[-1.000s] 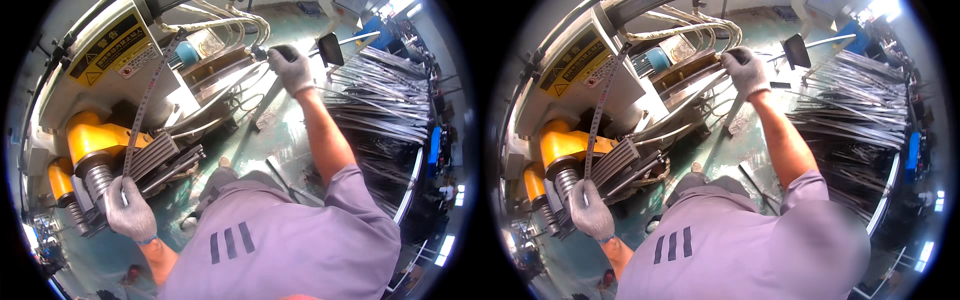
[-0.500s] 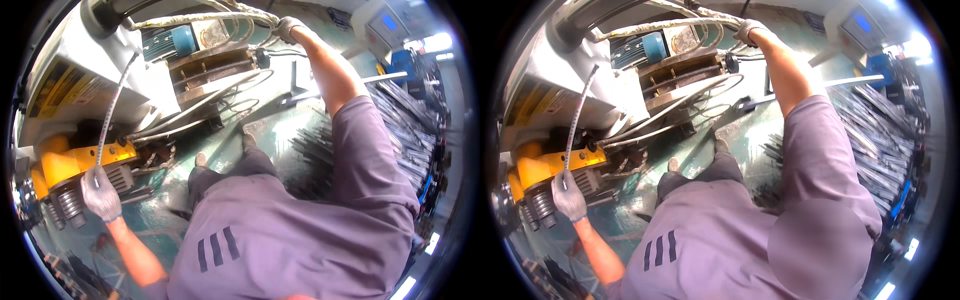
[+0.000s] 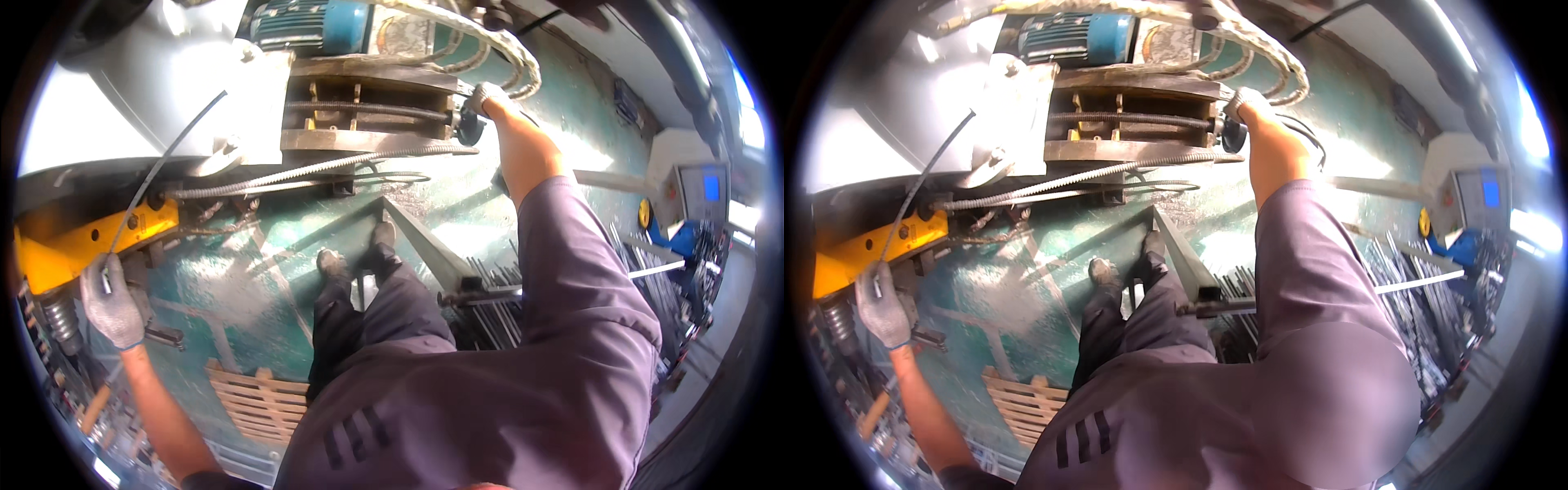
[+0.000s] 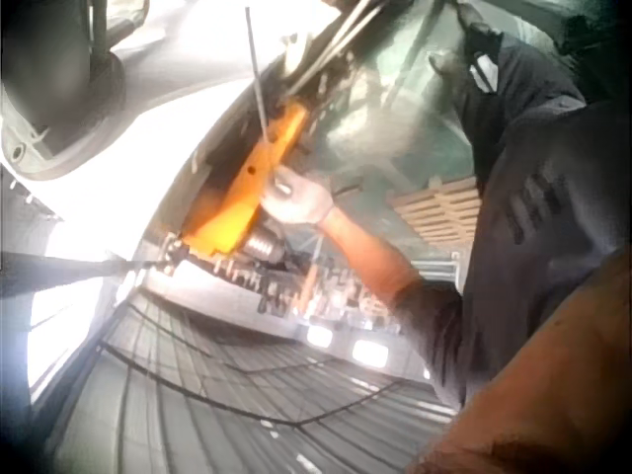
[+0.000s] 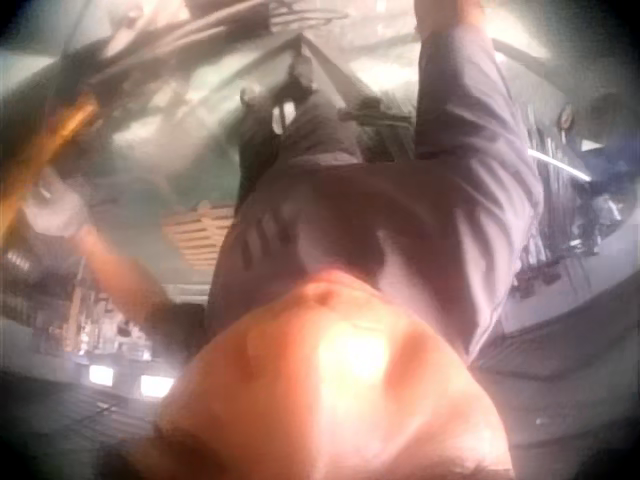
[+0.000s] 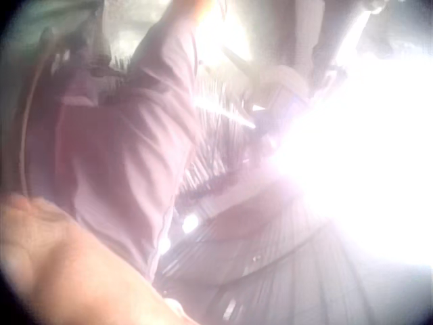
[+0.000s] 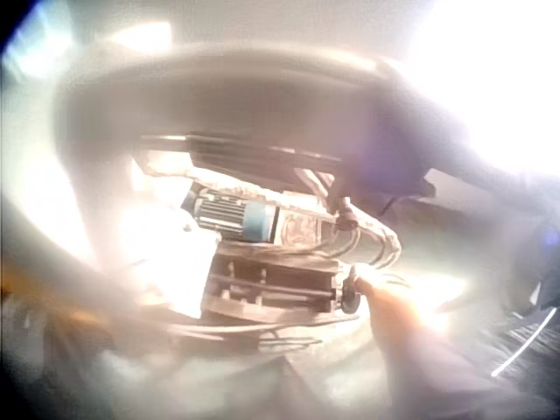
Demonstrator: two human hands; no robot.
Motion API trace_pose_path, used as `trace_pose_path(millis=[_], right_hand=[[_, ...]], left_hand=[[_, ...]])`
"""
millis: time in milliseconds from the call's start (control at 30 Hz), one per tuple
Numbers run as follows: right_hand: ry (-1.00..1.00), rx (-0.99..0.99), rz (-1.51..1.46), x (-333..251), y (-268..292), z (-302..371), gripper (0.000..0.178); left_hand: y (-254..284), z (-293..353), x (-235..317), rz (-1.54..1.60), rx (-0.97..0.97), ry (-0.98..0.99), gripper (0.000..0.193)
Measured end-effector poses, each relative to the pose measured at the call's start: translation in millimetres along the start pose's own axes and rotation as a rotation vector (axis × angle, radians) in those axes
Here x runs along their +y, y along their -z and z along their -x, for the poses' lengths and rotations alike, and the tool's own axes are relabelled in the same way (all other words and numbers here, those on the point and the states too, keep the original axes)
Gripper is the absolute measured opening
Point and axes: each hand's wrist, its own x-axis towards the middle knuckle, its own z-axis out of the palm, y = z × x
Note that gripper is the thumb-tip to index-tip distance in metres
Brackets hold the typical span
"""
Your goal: The person operates a manual metal bending machine to shape long metal rods into U-shaped frames. They feed the rods into the machine, bend them, and then use a tape measure to verify the dimensions of the finished pieces. The person stacks the completed frames on a wooden pallet nearby.
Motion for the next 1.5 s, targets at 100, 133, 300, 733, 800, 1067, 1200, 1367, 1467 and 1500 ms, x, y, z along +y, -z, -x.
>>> trace_pose_path(millis=[100,133,300,733,800,1067,1200,1367,1467,1500], right_hand=[[-0.067,-0.027,-0.001,11.9,-31.6,-30.0,0.050],[-0.072,-0.005,-0.004,11.6,-38.1,-37.8,0.052],[0.024,-0.096,0.141,46.1,-80.8,-85.4,0.053],[-0.347,0.164,-0.282,17.0,-136.3,-38.7,0.059],[-0.418,0.428,-0.199,40.2,-192.7,-34.9,0.066],[-0.314,0.267,-0.065,1.2,-92.6,-27.1,0.064],[-0.160,-0.182,0.193,47.7,-119.3,-123.0,0.062],[0.115,-0.362,0.445,45.2,-111.3,-134.2,0.059],[0.184,-0.510,0.401,46.0,-115.1,-139.6,0.069],[0.202,-0.514,0.370,43.1,-108.6,-138.6,0.069]], left_hand=[[0.6,-1.0,-12.3,-0.010,-0.052,0.021,0.022],[1.9,0.8,-21.3,-0.038,-0.059,-0.007,0.022],[7.2,-3.8,-31.7,-0.186,-0.114,-0.131,0.019],[7.9,6.0,-21.2,-0.256,-0.071,-0.119,0.021],[5.8,1.9,-24.0,-0.305,-0.073,-0.151,0.021],[6.1,4.5,-19.0,-0.233,-0.087,0.000,0.022],[6.3,-1.2,-18.3,-0.282,-0.093,-0.038,0.023],[6.6,2.2,-17.9,-0.262,-0.087,-0.084,0.023],[4.2,-2.0,-15.9,-0.205,-0.070,-0.064,0.023],[4.9,-1.1,-15.3,-0.197,-0.065,-0.068,0.023]])
